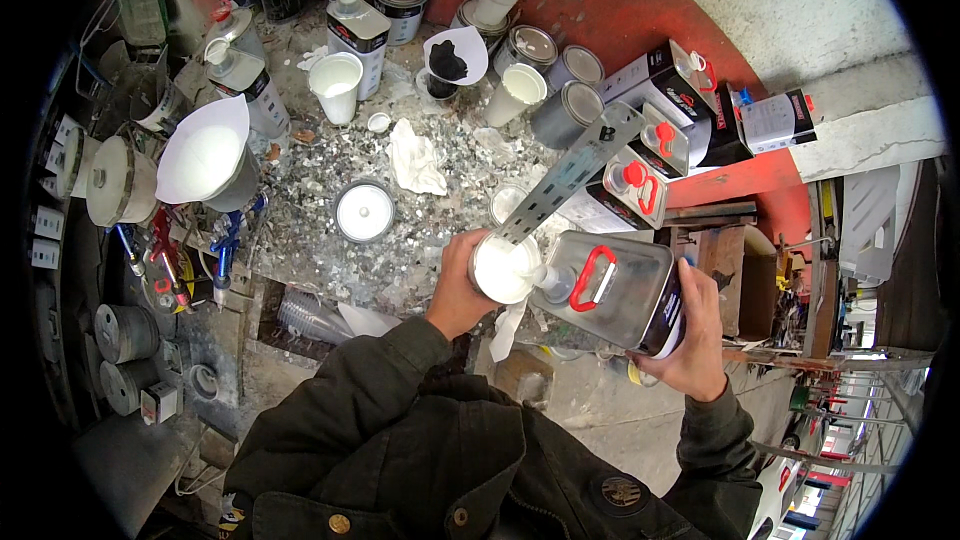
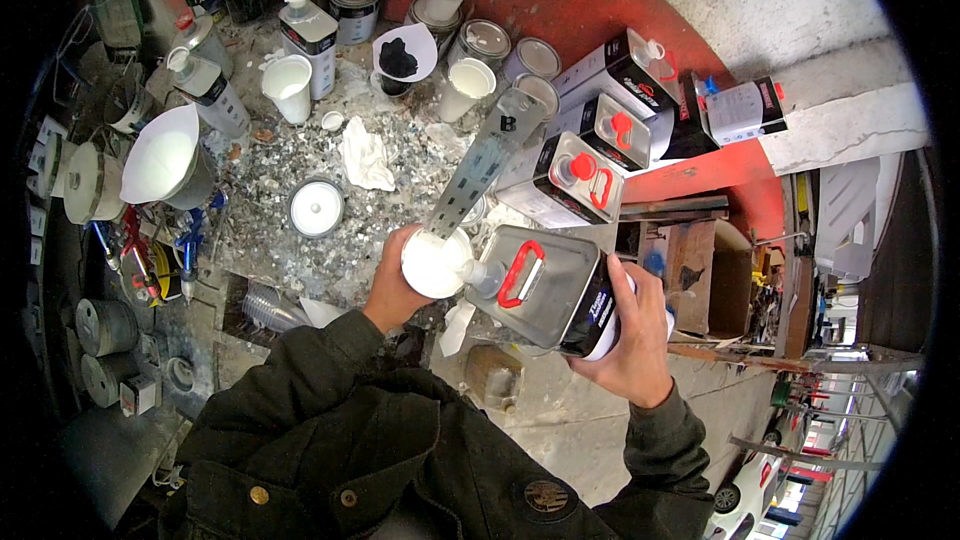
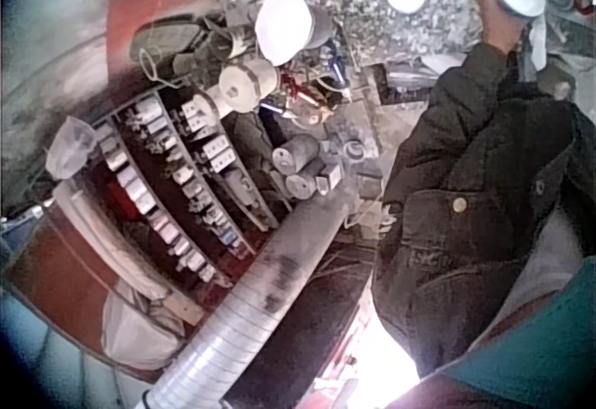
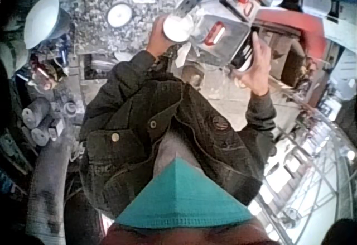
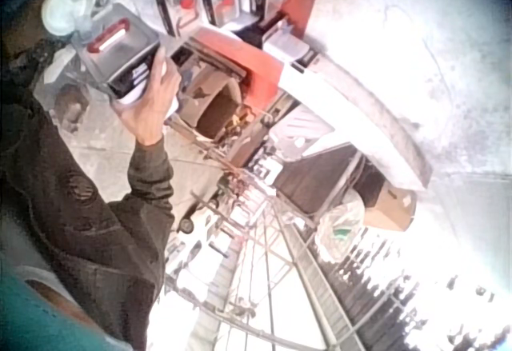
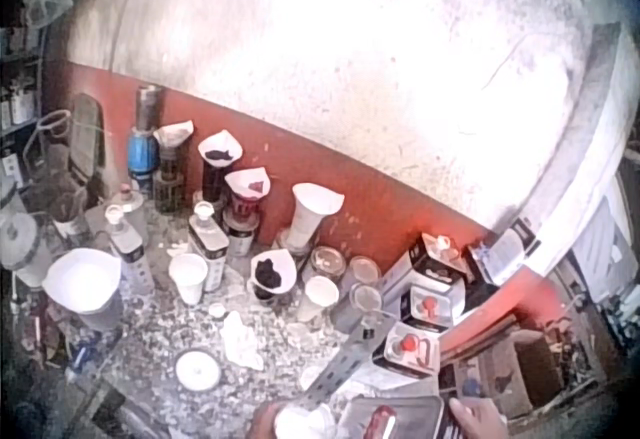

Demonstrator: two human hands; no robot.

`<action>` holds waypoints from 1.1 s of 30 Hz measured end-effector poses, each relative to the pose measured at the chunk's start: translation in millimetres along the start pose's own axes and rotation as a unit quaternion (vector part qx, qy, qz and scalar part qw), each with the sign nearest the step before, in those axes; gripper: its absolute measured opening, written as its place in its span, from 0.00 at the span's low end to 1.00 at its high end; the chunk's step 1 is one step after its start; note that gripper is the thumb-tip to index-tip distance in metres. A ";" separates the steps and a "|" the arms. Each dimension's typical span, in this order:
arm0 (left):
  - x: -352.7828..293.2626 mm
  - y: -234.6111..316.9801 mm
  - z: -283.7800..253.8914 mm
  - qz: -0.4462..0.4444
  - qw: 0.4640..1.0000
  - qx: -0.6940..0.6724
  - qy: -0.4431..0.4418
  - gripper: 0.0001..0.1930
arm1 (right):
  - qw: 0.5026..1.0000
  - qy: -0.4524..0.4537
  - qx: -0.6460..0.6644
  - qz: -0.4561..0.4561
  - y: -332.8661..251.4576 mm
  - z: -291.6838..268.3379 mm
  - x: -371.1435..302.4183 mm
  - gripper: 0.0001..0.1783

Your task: The person pours a white liquid from a metal can into a white plastic cup and stirs it with a metal ruler. They repeat this process, adding more liquid and stirring, then pour the mixture into a larger white container.

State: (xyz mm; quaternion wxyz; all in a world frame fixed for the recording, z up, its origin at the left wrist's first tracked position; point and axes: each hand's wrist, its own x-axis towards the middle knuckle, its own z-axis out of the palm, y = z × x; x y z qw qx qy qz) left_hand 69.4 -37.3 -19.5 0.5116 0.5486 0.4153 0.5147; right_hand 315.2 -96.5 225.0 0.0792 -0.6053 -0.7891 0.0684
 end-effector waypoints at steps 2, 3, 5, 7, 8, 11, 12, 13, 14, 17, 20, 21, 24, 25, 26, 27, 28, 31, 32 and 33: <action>0.3 0.0 0.4 -0.007 1.000 -0.004 -0.002 0.44 | 1.000 -0.001 -0.001 0.001 0.4 -0.2 -0.3 0.67; 0.4 0.1 0.5 -0.008 1.000 -0.004 -0.002 0.44 | 1.000 -0.003 -0.003 0.003 0.0 -0.8 -0.4 0.67; 0.4 0.8 0.7 -0.010 1.000 -0.003 -0.003 0.43 | 1.000 -0.003 -0.005 0.005 0.2 -0.8 -1.1 0.67; 0.8 1.4 0.9 -0.007 1.000 0.003 -0.002 0.43 | 1.000 -0.002 -0.007 0.003 1.0 -0.4 -1.0 0.67; 1.0 1.7 1.0 -0.005 1.000 0.006 -0.001 0.43 | 1.000 -0.002 -0.007 0.003 1.0 -0.8 -0.7 0.67; 1.4 2.6 1.4 -0.001 1.000 0.012 -0.001 0.43 | 1.000 -0.005 -0.008 0.005 0.3 -2.4 -0.2 0.67; 1.2 2.4 1.6 -0.003 1.000 0.009 -0.003 0.43 | 1.000 -0.007 -0.008 0.007 0.5 -2.3 -0.4 0.67; 1.0 2.2 1.6 -0.004 1.000 0.006 -0.005 0.43 | 1.000 -0.009 -0.007 0.010 0.6 -2.4 -0.5 0.67; 0.9 2.0 1.6 -0.006 1.000 0.003 -0.006 0.43 | 1.000 -0.009 -0.006 0.010 0.7 -2.4 -0.6 0.67; 0.7 1.8 2.0 -0.007 1.000 0.005 -0.007 0.43 | 1.000 -0.008 -0.003 0.009 1.2 -2.0 -1.0 0.67; 1.4 3.9 1.4 -0.010 1.000 0.003 -0.013 0.43 | 1.000 -0.008 -0.002 0.005 2.1 -1.4 -0.9 0.67; 1.3 3.6 1.7 -0.009 1.000 0.003 -0.013 0.43 | 1.000 -0.007 -0.003 0.004 2.5 -1.4 -1.1 0.67; 1.3 3.4 2.4 -0.008 1.000 0.000 -0.013 0.43 | 1.000 -0.010 -0.006 0.006 2.1 -2.5 -1.3 0.67; 1.3 3.3 2.5 -0.009 1.000 -0.002 -0.014 0.43 | 1.000 -0.011 -0.006 0.008 2.1 -2.7 -1.6 0.67; 1.3 3.2 2.6 -0.009 1.000 -0.003 -0.014 0.43 | 1.000 -0.010 -0.007 0.009 2.2 -2.8 -2.0 0.67; 1.3 3.1 2.6 -0.009 1.000 -0.001 -0.015 0.43 | 1.000 -0.010 -0.007 0.011 2.4 -2.9 -2.5 0.66; 1.1 2.7 2.5 -0.009 1.000 0.001 -0.015 0.43 | 1.000 -0.009 -0.008 0.011 2.7 -2.6 -2.6 0.66; 0.5 -0.3 4.5 -0.009 1.000 -0.005 -0.010 0.43 | 1.000 -0.011 -0.010 0.014 4.3 -2.1 -3.1 0.65; 0.3 -1.3 5.4 -0.009 1.000 -0.009 -0.008 0.43 | 1.000 -0.012 -0.011 0.016 4.3 -2.3 -3.4 0.65; 0.1 -1.5 5.6 -0.011 1.000 -0.008 -0.009 0.43 | 1.000 -0.012 -0.011 0.018 4.2 -2.6 -3.6 0.65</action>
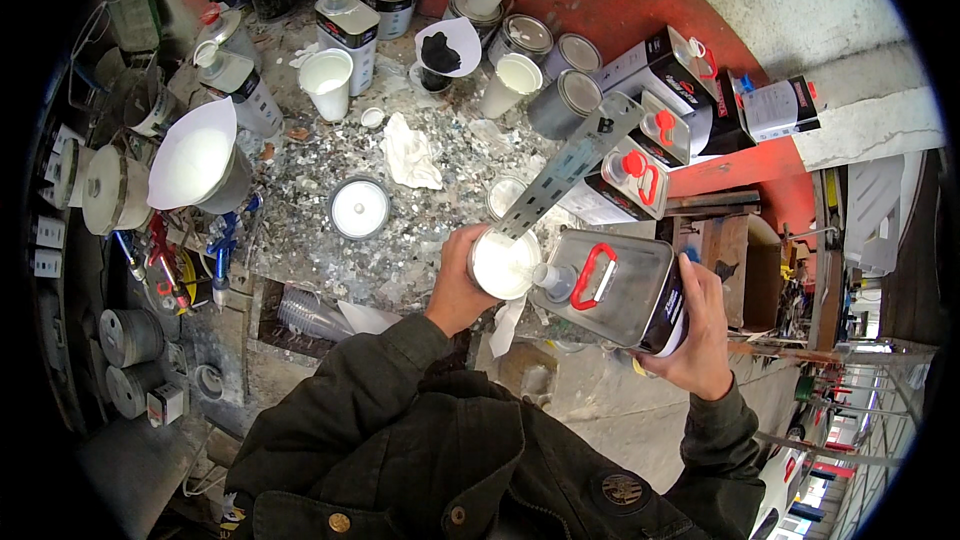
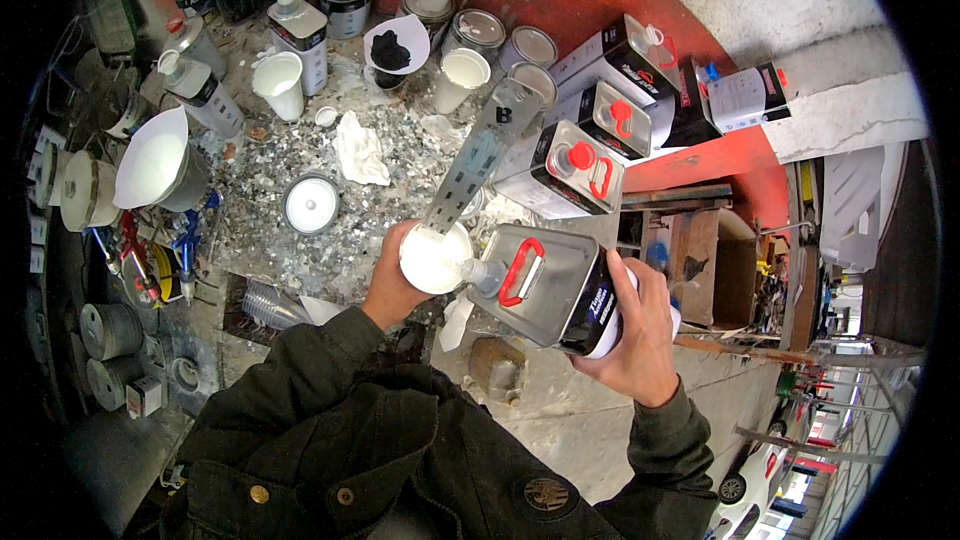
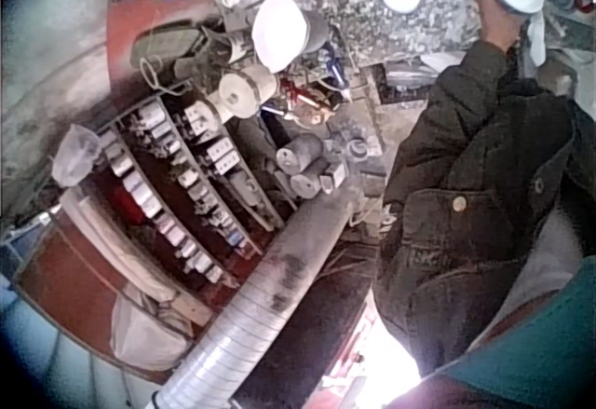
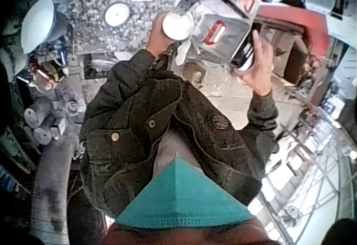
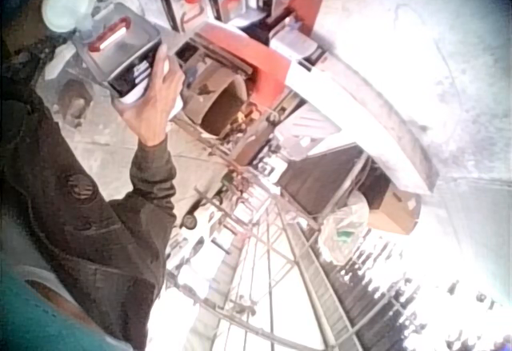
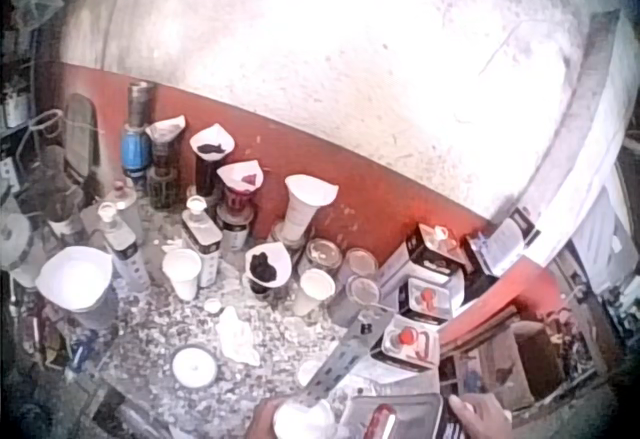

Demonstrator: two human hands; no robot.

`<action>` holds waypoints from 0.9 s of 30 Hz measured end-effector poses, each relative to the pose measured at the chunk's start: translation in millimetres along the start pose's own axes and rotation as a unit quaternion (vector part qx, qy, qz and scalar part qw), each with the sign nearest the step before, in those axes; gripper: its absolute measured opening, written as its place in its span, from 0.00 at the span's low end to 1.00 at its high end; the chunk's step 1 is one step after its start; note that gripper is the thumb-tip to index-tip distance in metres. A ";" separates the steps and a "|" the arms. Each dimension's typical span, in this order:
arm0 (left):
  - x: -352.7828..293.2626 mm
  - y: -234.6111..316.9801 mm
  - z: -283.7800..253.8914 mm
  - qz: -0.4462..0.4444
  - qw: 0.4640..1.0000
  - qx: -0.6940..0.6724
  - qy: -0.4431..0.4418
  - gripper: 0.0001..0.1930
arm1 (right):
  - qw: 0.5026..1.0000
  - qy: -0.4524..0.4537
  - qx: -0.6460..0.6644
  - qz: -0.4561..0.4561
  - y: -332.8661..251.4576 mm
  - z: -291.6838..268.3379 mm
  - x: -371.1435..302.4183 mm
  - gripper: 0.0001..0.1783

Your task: The person pours a white liquid from a metal can into a white plastic cup and stirs it with a metal ruler. They repeat this process, adding more liquid and stirring, then pour the mixture into a larger white container.

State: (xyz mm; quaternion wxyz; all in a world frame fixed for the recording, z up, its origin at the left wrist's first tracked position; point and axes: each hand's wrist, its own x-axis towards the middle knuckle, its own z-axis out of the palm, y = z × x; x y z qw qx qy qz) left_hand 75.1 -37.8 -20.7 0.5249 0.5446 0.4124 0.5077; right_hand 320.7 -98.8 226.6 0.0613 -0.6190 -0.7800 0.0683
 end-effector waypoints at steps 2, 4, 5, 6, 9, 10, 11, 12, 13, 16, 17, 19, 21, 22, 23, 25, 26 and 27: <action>-0.1 -0.3 0.6 -0.004 1.000 0.003 -0.002 0.44 | 1.000 0.000 0.000 0.002 -0.6 -0.8 0.0 0.65; 0.1 -0.1 0.3 -0.003 1.000 0.008 -0.002 0.43 | 1.000 0.001 0.001 0.000 -2.3 -1.4 0.6 0.65; 0.3 0.3 0.0 -0.003 1.000 0.011 -0.002 0.43 | 1.000 -0.001 0.001 0.003 -2.4 -1.8 0.2 0.65; 0.7 1.3 -0.2 -0.001 1.000 0.011 -0.004 0.43 | 1.000 -0.003 0.000 0.006 -2.4 -2.4 -0.5 0.65; 0.7 1.9 -0.8 0.003 1.000 0.013 -0.004 0.43 | 1.000 -0.004 0.000 0.002 -2.1 -2.2 0.5 0.65; 0.9 0.5 -0.3 0.004 1.000 0.011 -0.004 0.43 | 1.000 -0.004 -0.001 0.001 -2.6 -2.6 0.7 0.65; 1.0 -0.2 -0.1 0.006 1.000 0.010 -0.004 0.42 | 1.000 -0.004 0.000 0.002 -3.0 -3.0 0.6 0.65; 1.0 -0.1 0.0 0.006 1.000 0.006 -0.004 0.42 | 1.000 -0.005 0.001 0.003 -3.4 -3.3 0.3 0.65; 1.1 -0.1 0.1 0.006 1.000 0.002 -0.004 0.43 | 1.000 -0.005 0.002 0.004 -3.8 -3.5 0.1 0.65; 0.2 0.6 0.9 -0.004 1.000 -0.008 -0.004 0.43 | 1.000 -0.006 0.004 0.005 -3.6 -3.7 -0.3 0.65; -0.1 0.9 1.1 -0.009 1.000 -0.012 -0.004 0.43 | 1.000 -0.004 0.004 0.005 -3.7 -3.9 -0.5 0.65; -0.3 -0.1 1.0 -0.004 1.000 -0.002 -0.004 0.43 | 1.000 0.000 0.005 0.004 -3.9 -4.0 -1.0 0.64; -0.2 0.2 1.1 -0.003 1.000 0.001 -0.004 0.43 | 1.000 0.001 0.006 0.005 -3.3 -3.9 -1.7 0.65; 0.2 1.3 0.9 -0.005 1.000 0.000 -0.006 0.42 | 1.000 0.003 0.007 0.006 -2.9 -3.5 -2.2 0.65; 0.4 2.1 0.8 -0.007 1.000 -0.001 -0.007 0.42 | 1.000 0.002 0.009 0.008 -2.6 -3.2 -2.9 0.65; -0.6 -0.6 2.4 -0.009 1.000 -0.004 -0.009 0.43 | 1.000 0.002 0.012 0.014 -2.1 -3.0 -5.2 0.64; -1.0 -2.1 3.4 -0.010 1.000 -0.005 -0.011 0.43 | 1.000 0.002 0.012 0.016 -1.7 -3.1 -6.9 0.65; -1.2 -3.0 4.3 -0.014 1.000 -0.008 -0.015 0.43 | 1.000 0.002 0.011 0.018 -1.2 -3.1 -8.8 0.65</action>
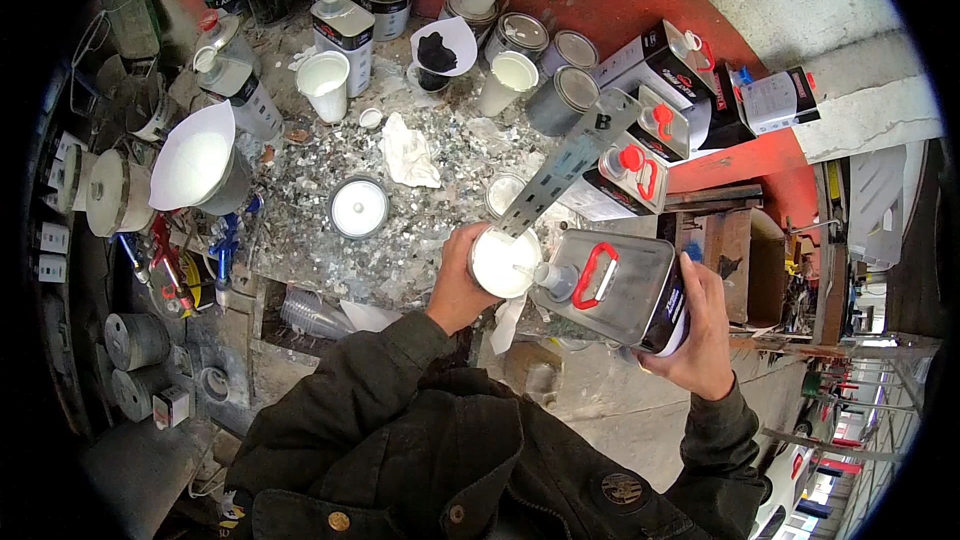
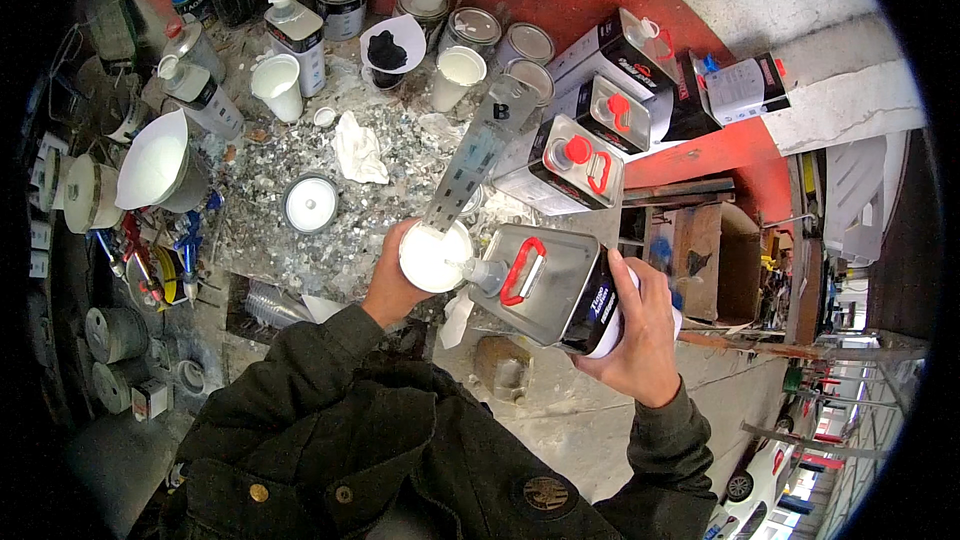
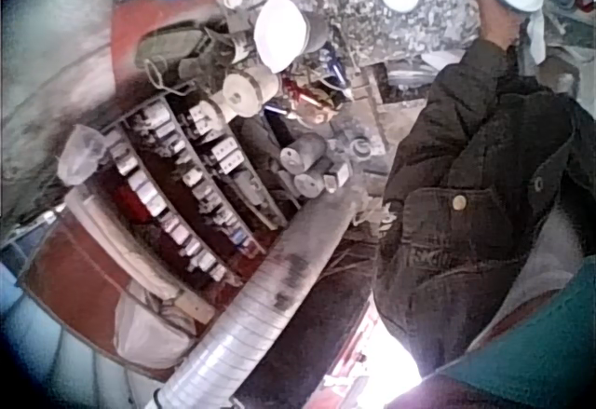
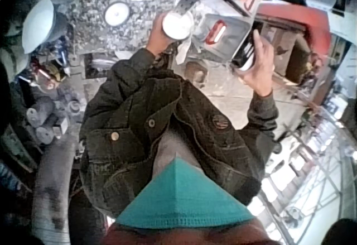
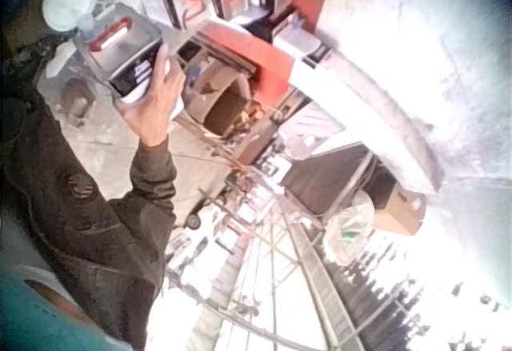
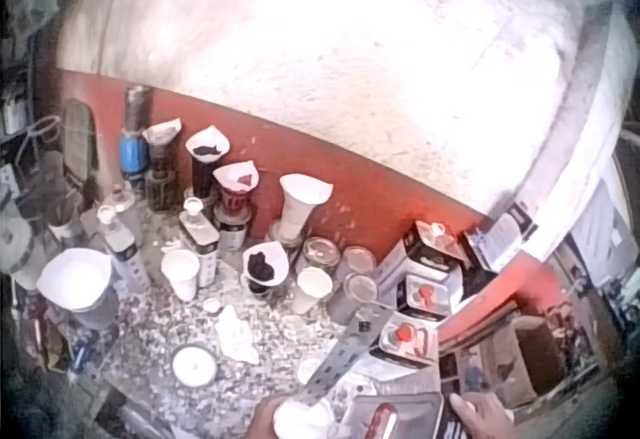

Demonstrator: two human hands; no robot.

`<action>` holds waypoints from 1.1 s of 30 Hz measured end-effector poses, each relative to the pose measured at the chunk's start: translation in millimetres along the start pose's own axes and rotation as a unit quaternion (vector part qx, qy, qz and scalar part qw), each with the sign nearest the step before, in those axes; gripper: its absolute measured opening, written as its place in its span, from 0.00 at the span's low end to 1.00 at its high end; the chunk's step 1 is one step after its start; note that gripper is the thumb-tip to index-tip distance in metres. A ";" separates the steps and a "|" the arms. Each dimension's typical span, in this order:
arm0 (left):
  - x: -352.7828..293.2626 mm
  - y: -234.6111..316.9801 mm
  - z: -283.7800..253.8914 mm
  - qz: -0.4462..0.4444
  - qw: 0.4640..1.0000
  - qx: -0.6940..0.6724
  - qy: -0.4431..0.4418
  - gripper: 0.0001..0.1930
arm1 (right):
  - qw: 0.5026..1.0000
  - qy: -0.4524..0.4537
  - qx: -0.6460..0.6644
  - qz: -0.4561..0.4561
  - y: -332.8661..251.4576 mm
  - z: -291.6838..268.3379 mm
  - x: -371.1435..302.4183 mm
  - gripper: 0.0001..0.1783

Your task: The person pours a white liquid from a metal can into a white plastic cup and stirs it with a metal ruler. They repeat this process, adding more liquid and stirring, then pour the mixture into a larger white container.

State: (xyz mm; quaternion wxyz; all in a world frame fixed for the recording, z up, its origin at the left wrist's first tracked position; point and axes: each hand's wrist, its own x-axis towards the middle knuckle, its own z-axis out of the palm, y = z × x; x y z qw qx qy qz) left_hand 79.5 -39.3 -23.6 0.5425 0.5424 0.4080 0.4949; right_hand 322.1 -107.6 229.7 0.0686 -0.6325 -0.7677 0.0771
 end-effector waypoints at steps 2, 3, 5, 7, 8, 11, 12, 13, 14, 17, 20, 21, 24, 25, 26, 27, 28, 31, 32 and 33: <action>-0.6 -0.9 0.6 -0.008 1.000 0.000 -0.005 0.43 | 1.000 0.004 0.009 0.003 4.1 2.6 -3.4 0.66; -1.5 -0.6 1.2 -0.015 1.000 0.004 -0.008 0.44 | 1.000 0.008 0.017 0.005 6.5 4.5 -5.9 0.66; -1.1 4.2 2.3 -0.029 0.999 0.012 -0.023 0.45 | 0.999 0.016 0.039 0.019 10.2 6.2 -12.8 0.68; -2.5 1.9 4.7 -0.021 0.999 0.018 -0.030 0.45 | 0.997 0.022 0.068 0.035 17.0 8.9 -21.8 0.69; -3.3 -0.3 6.0 -0.016 0.999 0.020 -0.033 0.46 | 0.993 0.033 0.101 0.053 21.3 12.2 -27.3 0.69; -4.5 -4.9 8.2 -0.028 0.996 0.061 -0.066 0.53 | 0.971 0.059 0.209 0.102 46.1 34.7 -49.5 0.73; -6.0 -1.8 8.2 -0.049 0.996 0.023 -0.067 0.53 | 0.948 0.082 0.279 0.127 51.3 42.7 -54.7 0.74; -5.6 10.2 8.4 -0.071 0.995 -0.014 -0.072 0.54 | 0.918 0.109 0.348 0.154 54.1 49.7 -60.6 0.74; -5.9 19.8 8.2 -0.093 0.991 -0.053 -0.075 0.54 | 0.883 0.134 0.412 0.179 58.6 56.5 -66.1 0.75; -10.3 28.7 -1.5 -0.111 0.990 -0.041 -0.074 0.52 | 0.834 0.228 0.462 0.197 84.4 81.4 -79.9 0.76; -10.1 40.8 -18.0 -0.116 0.988 0.044 -0.093 0.49 | 0.801 0.336 0.447 0.213 108.5 110.3 -82.8 0.76; -14.3 39.3 -26.1 -0.120 0.988 0.046 -0.091 0.49 | 0.800 0.376 0.414 0.217 116.4 121.4 -81.4 0.75; -24.3 44.9 -45.3 -0.138 0.988 0.003 -0.071 0.46 | 0.772 0.482 0.347 0.225 139.5 156.8 -72.2 0.68; -25.6 44.9 -53.3 -0.145 0.987 -0.019 -0.061 0.44 | 0.760 0.502 0.337 0.237 143.1 165.9 -66.6 0.70; -26.9 47.0 -60.4 -0.149 0.987 -0.002 -0.064 0.43 | 0.749 0.521 0.328 0.246 145.0 174.9 -61.7 0.72; -28.3 50.4 -64.2 -0.154 0.986 0.014 -0.068 0.42 | 0.733 0.546 0.321 0.246 148.7 186.5 -59.5 0.72; -26.9 56.9 -66.8 -0.158 0.984 0.035 -0.072 0.40 | 0.735 0.553 0.268 0.287 158.8 204.2 -66.4 0.71; -26.2 83.7 -71.4 -0.127 0.989 0.032 -0.066 0.38 | 0.721 0.573 0.274 0.278 155.4 224.3 -73.5 0.72; -27.6 86.6 -72.7 -0.120 0.991 0.016 -0.065 0.38 | 0.719 0.573 0.288 0.266 152.1 225.2 -77.8 0.72; -26.6 86.9 -77.5 -0.121 0.990 0.005 -0.073 0.40 | 0.739 0.557 0.251 0.284 147.9 227.4 -81.0 0.72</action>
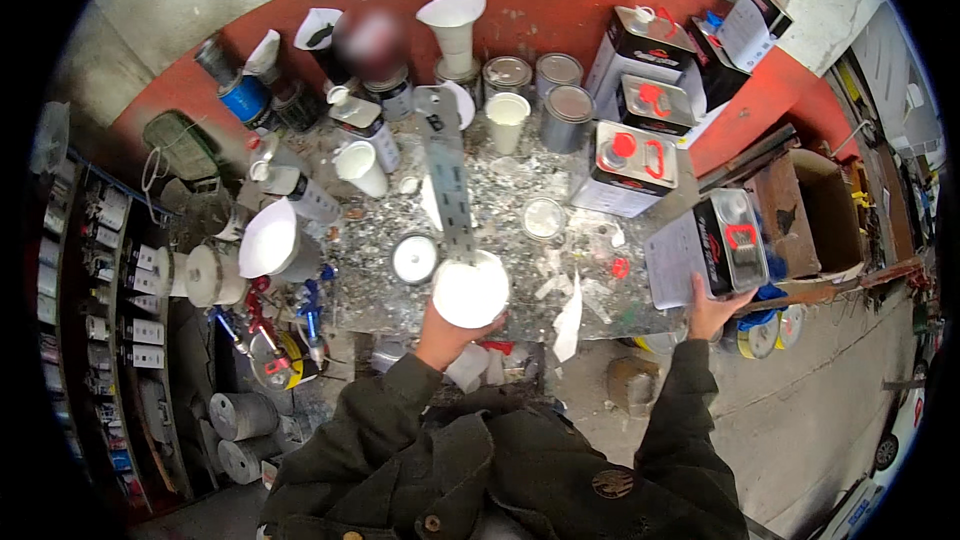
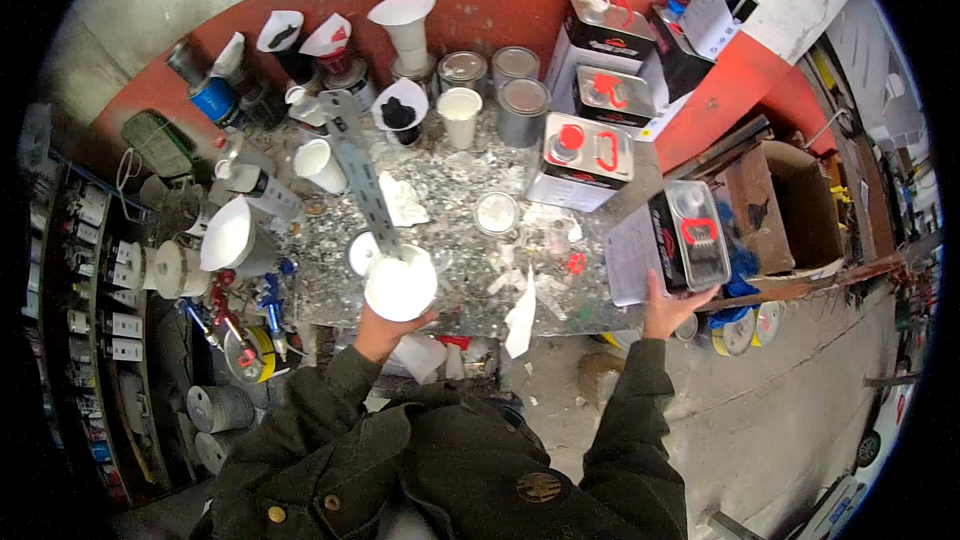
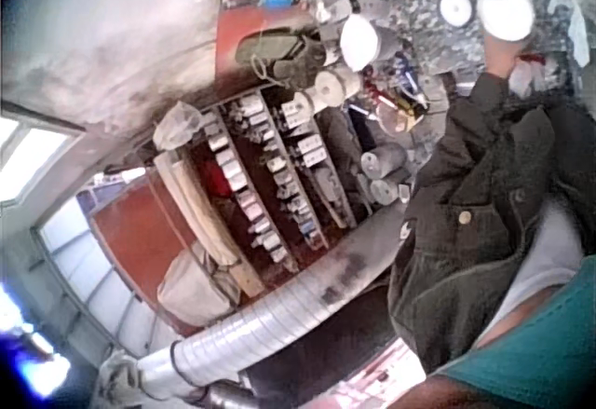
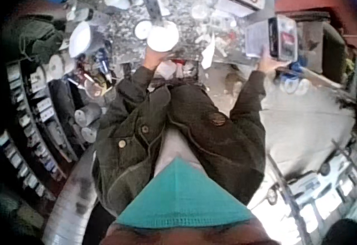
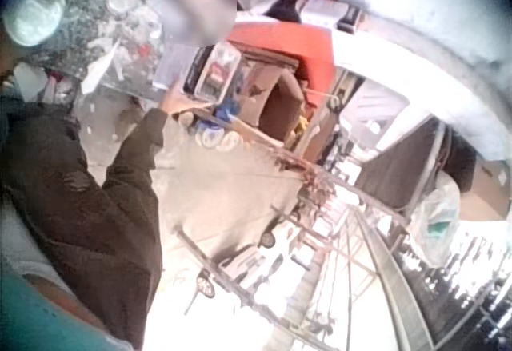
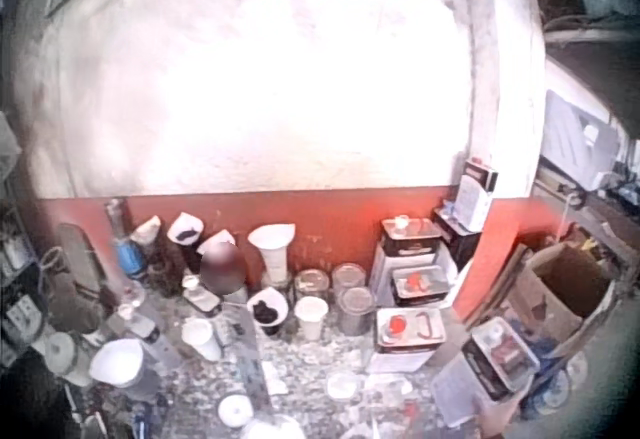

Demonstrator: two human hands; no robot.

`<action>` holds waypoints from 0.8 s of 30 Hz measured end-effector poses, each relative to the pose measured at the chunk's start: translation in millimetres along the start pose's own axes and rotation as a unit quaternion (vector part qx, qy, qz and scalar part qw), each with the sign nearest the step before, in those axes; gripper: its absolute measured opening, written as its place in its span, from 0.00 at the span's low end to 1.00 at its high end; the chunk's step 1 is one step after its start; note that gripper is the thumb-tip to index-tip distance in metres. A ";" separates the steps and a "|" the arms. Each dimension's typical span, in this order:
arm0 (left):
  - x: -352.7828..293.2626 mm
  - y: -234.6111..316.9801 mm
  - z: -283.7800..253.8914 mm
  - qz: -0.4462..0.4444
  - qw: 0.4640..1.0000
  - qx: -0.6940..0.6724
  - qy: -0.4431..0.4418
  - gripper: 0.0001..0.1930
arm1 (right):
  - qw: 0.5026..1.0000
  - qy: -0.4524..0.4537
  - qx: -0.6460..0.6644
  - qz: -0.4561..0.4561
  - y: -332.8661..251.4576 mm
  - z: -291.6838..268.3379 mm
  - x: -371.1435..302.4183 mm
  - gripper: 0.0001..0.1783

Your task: The person pours a white liquid from a metal can into a white plastic cup and stirs it with a metal ruler. They repeat this process, adding more liquid and stirring, then pour the mixture into a larger white container.

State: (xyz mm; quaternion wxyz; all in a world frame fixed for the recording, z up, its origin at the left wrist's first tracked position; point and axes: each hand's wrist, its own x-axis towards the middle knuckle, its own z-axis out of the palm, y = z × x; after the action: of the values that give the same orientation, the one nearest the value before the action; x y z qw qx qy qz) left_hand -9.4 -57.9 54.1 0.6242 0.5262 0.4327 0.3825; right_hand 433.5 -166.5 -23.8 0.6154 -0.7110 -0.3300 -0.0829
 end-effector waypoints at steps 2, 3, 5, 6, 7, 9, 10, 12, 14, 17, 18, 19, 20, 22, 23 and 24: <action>3.2 5.9 -2.0 0.012 1.000 0.025 -0.006 0.42 | 1.000 -0.026 -0.007 0.012 -2.7 -15.7 -5.6 0.69; 3.6 6.7 -4.1 0.019 0.999 0.036 -0.010 0.44 | 0.999 -0.045 -0.009 0.014 -1.5 -21.7 -7.0 0.67; 4.0 -9.6 -8.6 0.007 0.999 0.028 -0.013 0.48 | 0.994 0.022 -0.098 0.039 -48.2 -29.6 -4.8 0.59; 4.5 -12.0 -9.2 0.007 1.000 0.026 -0.016 0.49 | 0.987 0.057 -0.141 0.047 -80.4 -33.0 -1.7 0.55; 7.5 -13.1 -8.7 0.009 0.999 0.024 -0.023 0.49 | 0.998 0.042 -0.053 0.017 -110.4 -31.9 1.0 0.48; 10.1 -15.3 -9.0 0.017 0.999 0.017 -0.041 0.50 | 0.993 0.015 0.114 -0.038 -169.7 -20.6 0.7 0.33; 11.9 -16.7 -7.8 0.023 0.998 0.013 -0.052 0.50 | 0.989 -0.066 0.131 -0.031 -191.1 -10.9 2.5 0.29; 13.3 -13.5 -8.2 0.011 0.997 0.002 -0.076 0.51 | 0.967 -0.203 0.151 -0.018 -243.0 15.3 -0.3 0.22; 14.1 -4.2 -8.6 0.011 0.996 0.020 -0.090 0.52 | 0.933 -0.323 0.122 -0.104 -294.8 50.1 -1.5 0.21; 13.1 -6.6 -14.1 0.020 0.994 -0.002 -0.109 0.51 | 0.856 -0.492 0.099 -0.126 -345.5 105.6 0.8 0.23; 13.8 -12.4 -14.7 0.019 0.993 -0.028 -0.116 0.51 | 0.838 -0.521 0.083 -0.140 -349.3 122.2 0.7 0.21; 13.0 -7.3 -15.1 0.029 0.991 -0.030 -0.126 0.51 | 0.819 -0.548 0.071 -0.152 -347.7 139.0 1.0 0.20; 12.1 -0.2 -15.8 0.040 0.989 -0.033 -0.136 0.51 | 0.799 -0.576 0.058 -0.165 -347.2 149.2 1.1 0.19; 10.2 3.7 -17.5 0.049 0.988 -0.021 -0.145 0.51 | 0.776 -0.604 0.039 -0.178 -351.6 157.9 0.8 0.18; 9.4 3.0 -18.4 0.048 0.988 -0.006 -0.146 0.51 | 0.763 -0.619 0.030 -0.185 -356.8 161.7 -1.0 0.19; 9.0 2.7 -18.9 0.046 0.988 0.008 -0.147 0.51 | 0.751 -0.635 -0.004 -0.181 -364.9 160.0 1.1 0.16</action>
State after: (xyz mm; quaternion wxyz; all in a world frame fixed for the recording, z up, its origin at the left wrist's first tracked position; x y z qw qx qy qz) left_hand -24.2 -43.0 54.2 0.6583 0.6014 0.3143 0.3258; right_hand 179.7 -8.2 239.6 0.2350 -0.5292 -0.7671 0.2763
